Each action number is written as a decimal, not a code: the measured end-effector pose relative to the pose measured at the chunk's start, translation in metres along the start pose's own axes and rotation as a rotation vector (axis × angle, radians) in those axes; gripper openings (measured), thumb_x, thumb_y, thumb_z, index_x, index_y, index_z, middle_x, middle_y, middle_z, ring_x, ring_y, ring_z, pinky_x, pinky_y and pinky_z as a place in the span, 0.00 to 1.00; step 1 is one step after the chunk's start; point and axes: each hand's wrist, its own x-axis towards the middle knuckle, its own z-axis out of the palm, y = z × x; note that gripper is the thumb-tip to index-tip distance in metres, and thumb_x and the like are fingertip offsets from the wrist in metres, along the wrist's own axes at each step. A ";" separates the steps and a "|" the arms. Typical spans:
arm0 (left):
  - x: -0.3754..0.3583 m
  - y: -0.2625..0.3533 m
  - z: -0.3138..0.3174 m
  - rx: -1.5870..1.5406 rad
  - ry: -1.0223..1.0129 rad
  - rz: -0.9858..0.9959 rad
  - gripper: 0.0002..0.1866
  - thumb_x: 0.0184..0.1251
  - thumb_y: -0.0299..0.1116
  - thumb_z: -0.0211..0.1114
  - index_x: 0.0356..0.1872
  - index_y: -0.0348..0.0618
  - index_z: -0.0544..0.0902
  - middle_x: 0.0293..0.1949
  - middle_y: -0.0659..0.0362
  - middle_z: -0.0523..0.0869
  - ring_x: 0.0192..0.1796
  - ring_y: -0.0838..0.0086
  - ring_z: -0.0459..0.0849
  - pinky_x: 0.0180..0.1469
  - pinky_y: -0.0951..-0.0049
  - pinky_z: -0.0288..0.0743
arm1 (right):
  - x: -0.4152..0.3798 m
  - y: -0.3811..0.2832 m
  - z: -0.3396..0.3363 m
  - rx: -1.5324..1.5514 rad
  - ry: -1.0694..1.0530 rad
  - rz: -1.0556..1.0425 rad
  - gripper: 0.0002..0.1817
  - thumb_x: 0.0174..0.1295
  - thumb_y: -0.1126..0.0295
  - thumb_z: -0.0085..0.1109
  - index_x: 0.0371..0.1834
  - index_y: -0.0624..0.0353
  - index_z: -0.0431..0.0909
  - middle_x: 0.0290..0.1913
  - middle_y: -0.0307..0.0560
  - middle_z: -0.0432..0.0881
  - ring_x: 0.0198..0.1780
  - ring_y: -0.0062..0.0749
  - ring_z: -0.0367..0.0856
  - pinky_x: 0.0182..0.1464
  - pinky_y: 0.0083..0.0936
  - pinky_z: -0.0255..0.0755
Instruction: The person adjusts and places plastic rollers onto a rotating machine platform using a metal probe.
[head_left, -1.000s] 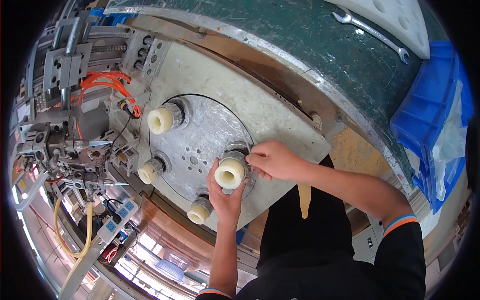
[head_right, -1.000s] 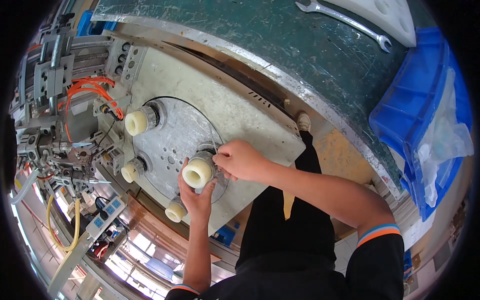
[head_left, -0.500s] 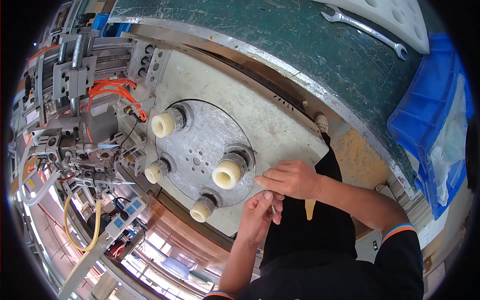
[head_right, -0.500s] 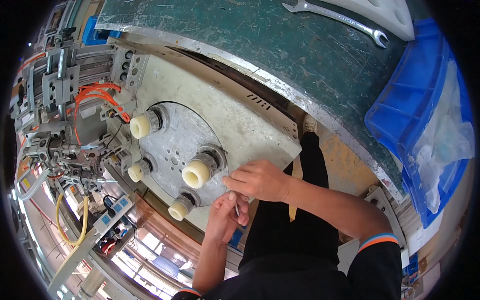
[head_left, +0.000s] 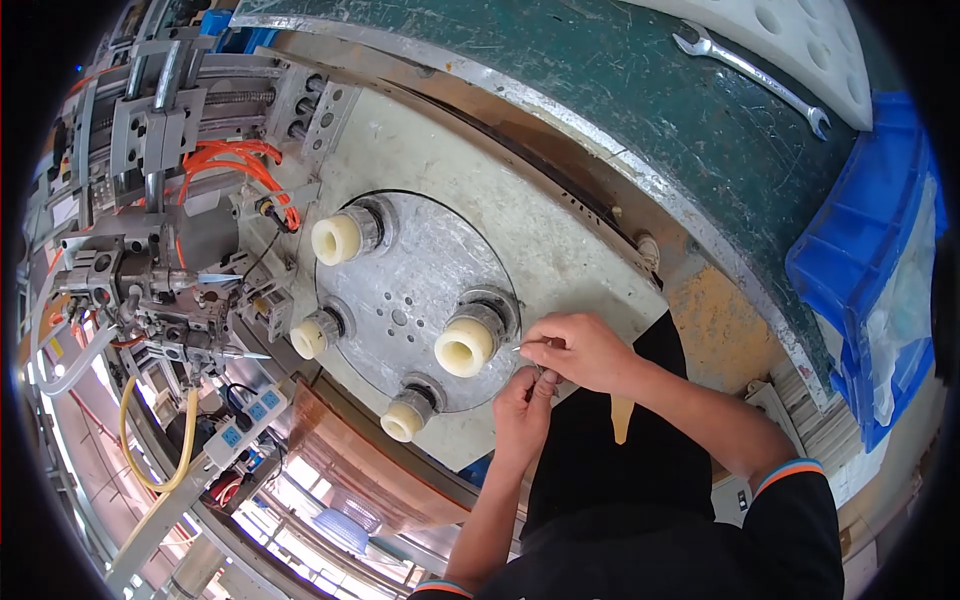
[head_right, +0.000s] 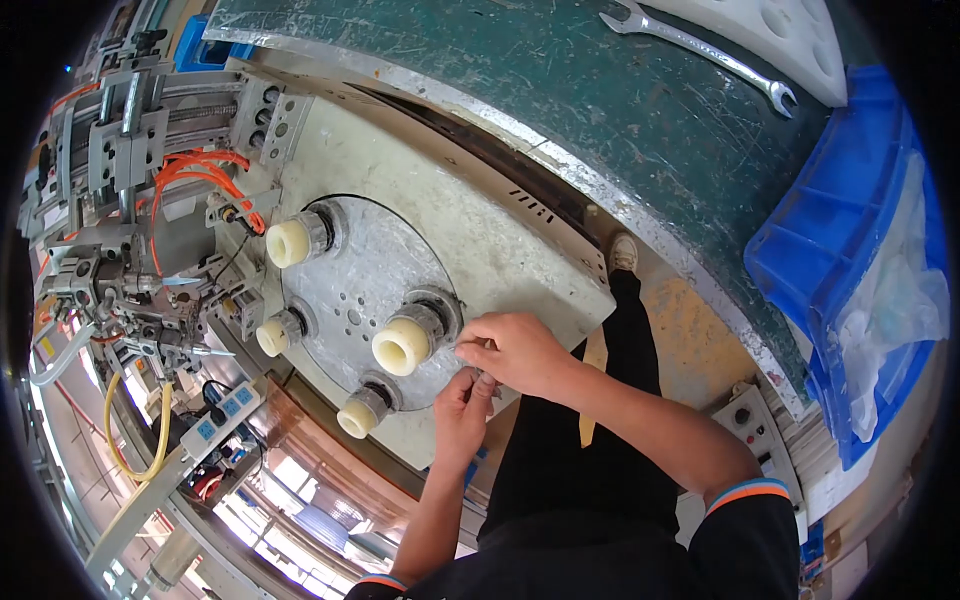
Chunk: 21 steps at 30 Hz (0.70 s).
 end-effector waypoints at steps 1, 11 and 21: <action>0.001 -0.002 -0.002 0.005 0.014 -0.004 0.15 0.69 0.38 0.58 0.27 0.36 0.77 0.20 0.64 0.76 0.23 0.83 0.71 0.26 0.79 0.66 | 0.002 -0.001 0.000 -0.034 -0.005 -0.056 0.08 0.59 0.69 0.58 0.31 0.64 0.78 0.24 0.46 0.78 0.24 0.29 0.77 0.27 0.26 0.69; 0.010 -0.016 -0.029 -0.405 0.474 -0.043 0.08 0.66 0.30 0.60 0.41 0.37 0.73 0.30 0.61 0.76 0.26 0.82 0.73 0.31 0.80 0.70 | 0.014 -0.001 0.013 -0.279 0.215 -0.328 0.04 0.57 0.73 0.59 0.33 0.62 0.78 0.26 0.46 0.76 0.25 0.35 0.75 0.29 0.27 0.69; 0.012 -0.012 -0.029 -0.414 0.417 0.076 0.35 0.62 0.28 0.65 0.67 0.37 0.57 0.48 0.58 0.76 0.38 0.80 0.76 0.34 0.80 0.74 | 0.014 0.002 0.017 -0.317 0.233 -0.347 0.05 0.56 0.73 0.61 0.33 0.62 0.78 0.25 0.45 0.75 0.23 0.33 0.74 0.27 0.27 0.68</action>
